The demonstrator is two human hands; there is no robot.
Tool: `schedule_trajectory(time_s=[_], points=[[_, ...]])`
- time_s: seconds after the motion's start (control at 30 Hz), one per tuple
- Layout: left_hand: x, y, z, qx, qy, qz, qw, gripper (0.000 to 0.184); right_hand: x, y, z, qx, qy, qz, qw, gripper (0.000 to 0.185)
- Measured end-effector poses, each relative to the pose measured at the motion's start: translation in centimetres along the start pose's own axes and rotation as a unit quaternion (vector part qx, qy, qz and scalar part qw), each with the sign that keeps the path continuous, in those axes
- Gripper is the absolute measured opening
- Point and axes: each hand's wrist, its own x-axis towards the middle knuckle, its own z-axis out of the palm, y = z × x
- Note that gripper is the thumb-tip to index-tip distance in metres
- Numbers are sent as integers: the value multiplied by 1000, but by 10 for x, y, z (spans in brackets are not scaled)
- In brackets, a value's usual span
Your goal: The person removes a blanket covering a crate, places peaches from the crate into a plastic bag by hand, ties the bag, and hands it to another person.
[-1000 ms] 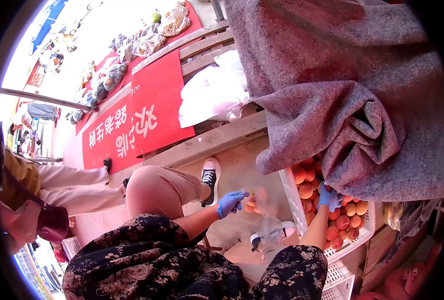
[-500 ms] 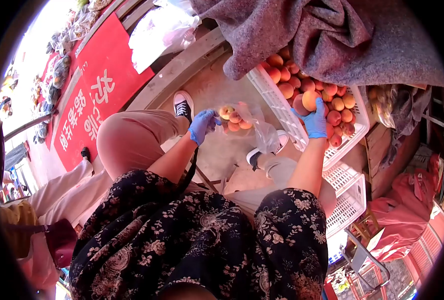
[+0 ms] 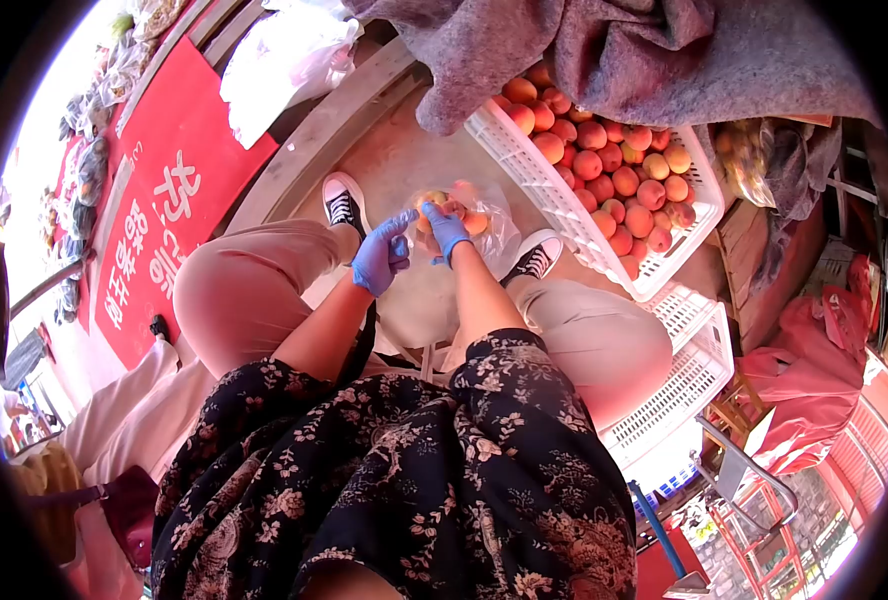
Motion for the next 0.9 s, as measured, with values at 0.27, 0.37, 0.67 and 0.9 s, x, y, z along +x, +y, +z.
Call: schedule_trajectory(time_s=[0.27, 0.37, 0.67, 0.9], points=[[11, 7, 7, -5, -56, -24, 998, 22, 27, 18, -16, -248, 177, -131, 943, 33], [17, 12, 13, -29, -66, -35, 997, 24, 46, 11, -44, -220, 69, -56, 971, 30], [32, 13, 32, -32, -110, -39, 993, 14, -95, -124, -171, 183, -56, -290, 938, 28], [23, 10, 60, 33, -63, -46, 996, 19, -40, -95, -281, -456, 369, -19, 810, 52]])
